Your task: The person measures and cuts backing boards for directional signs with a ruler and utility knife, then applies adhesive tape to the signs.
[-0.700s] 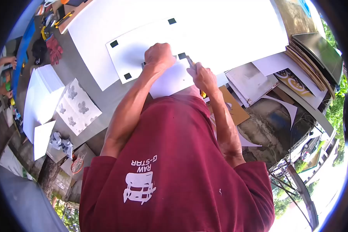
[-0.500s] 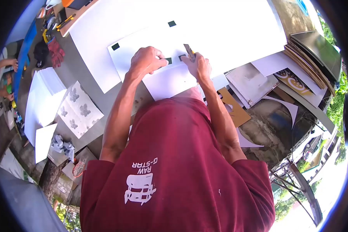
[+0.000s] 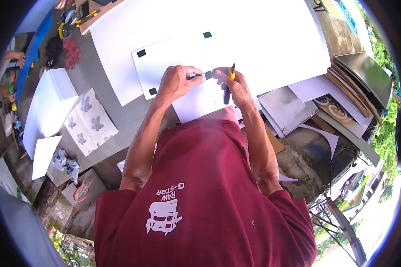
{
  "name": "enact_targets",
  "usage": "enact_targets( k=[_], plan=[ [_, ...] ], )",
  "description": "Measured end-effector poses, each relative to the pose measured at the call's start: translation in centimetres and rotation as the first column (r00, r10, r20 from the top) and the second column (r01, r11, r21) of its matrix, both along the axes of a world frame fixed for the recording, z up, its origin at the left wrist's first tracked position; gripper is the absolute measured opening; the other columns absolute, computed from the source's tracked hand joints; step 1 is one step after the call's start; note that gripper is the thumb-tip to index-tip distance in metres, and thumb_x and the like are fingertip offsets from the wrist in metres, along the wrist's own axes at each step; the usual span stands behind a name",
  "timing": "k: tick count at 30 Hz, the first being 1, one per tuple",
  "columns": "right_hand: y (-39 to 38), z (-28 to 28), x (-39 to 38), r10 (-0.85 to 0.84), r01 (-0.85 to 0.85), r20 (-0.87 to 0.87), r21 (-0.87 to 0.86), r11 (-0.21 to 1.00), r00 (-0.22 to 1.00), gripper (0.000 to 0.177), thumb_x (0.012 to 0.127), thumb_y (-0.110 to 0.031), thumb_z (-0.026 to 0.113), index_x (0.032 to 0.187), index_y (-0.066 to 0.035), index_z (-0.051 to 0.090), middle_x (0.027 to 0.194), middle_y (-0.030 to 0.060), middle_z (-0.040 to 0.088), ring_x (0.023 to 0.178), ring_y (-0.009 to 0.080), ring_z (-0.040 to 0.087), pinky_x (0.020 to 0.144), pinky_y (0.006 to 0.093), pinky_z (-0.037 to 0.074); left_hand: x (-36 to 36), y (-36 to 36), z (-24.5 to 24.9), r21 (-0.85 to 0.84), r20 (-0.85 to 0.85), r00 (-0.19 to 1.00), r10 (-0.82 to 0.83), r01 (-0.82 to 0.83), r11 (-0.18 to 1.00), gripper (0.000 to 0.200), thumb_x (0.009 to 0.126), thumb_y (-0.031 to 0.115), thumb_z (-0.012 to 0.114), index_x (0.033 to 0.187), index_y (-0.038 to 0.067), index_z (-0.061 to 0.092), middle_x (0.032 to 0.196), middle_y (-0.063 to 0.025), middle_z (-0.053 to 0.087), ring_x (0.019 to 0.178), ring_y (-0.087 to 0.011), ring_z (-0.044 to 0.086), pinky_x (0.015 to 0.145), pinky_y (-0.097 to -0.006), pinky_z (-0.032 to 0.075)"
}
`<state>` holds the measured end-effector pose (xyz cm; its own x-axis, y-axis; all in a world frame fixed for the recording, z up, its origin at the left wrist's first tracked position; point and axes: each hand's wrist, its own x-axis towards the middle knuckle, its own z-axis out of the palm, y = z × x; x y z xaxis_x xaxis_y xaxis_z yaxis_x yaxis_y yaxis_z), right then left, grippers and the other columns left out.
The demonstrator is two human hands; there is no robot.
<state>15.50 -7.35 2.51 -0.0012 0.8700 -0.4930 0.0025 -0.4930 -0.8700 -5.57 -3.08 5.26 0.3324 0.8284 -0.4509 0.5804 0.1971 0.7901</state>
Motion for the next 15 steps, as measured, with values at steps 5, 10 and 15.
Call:
enact_targets(
  k=[5, 10, 15],
  plan=[
    [2.3, -0.2, 4.2, 0.084, -0.086, 0.037, 0.058, 0.995, 0.996, 0.031, 0.088, -0.031, 0.075, 0.093, 0.000, 0.071, 0.074, 0.0015, 0.063, 0.068, 0.0095, 0.054, 0.062, 0.0274, 0.043, 4.5, 1.6, -0.2, 0.028, -0.036, 0.999, 0.013, -0.012, 1.000, 0.029, 0.084, 0.033, 0.077, 0.100, 0.009, 0.079, 0.073, -0.0122, 0.072, 0.067, -0.0195, 0.067, 0.068, -0.0365, 0.053],
    [5.4, 0.6, 10.7, 0.111, -0.119, 0.157, 0.038, 0.992, 0.981, 0.027, 0.086, -0.028, 0.074, 0.088, -0.002, 0.069, 0.068, 0.0004, 0.058, 0.061, 0.0091, 0.049, 0.056, 0.0291, 0.040, 11.0, 4.0, -0.3, -0.039, -0.066, 0.996, 0.052, -0.055, 0.998, 0.033, 0.085, 0.036, 0.077, 0.102, 0.008, 0.078, 0.069, -0.0108, 0.071, 0.061, -0.0197, 0.065, 0.064, -0.0354, 0.053],
    [8.6, 0.0, 17.8, 0.063, -0.076, 0.213, 0.054, 0.996, 0.975, 0.026, 0.084, -0.027, 0.073, 0.087, -0.002, 0.067, 0.069, -0.0009, 0.055, 0.062, 0.0088, 0.048, 0.056, 0.0270, 0.040, 16.2, 7.3, -0.7, -0.166, 0.056, 0.997, 0.043, -0.033, 0.986, 0.039, 0.085, 0.038, 0.076, 0.112, 0.010, 0.077, 0.059, -0.0044, 0.062, 0.048, -0.0105, 0.056, 0.049, -0.0291, 0.044]
  ],
)
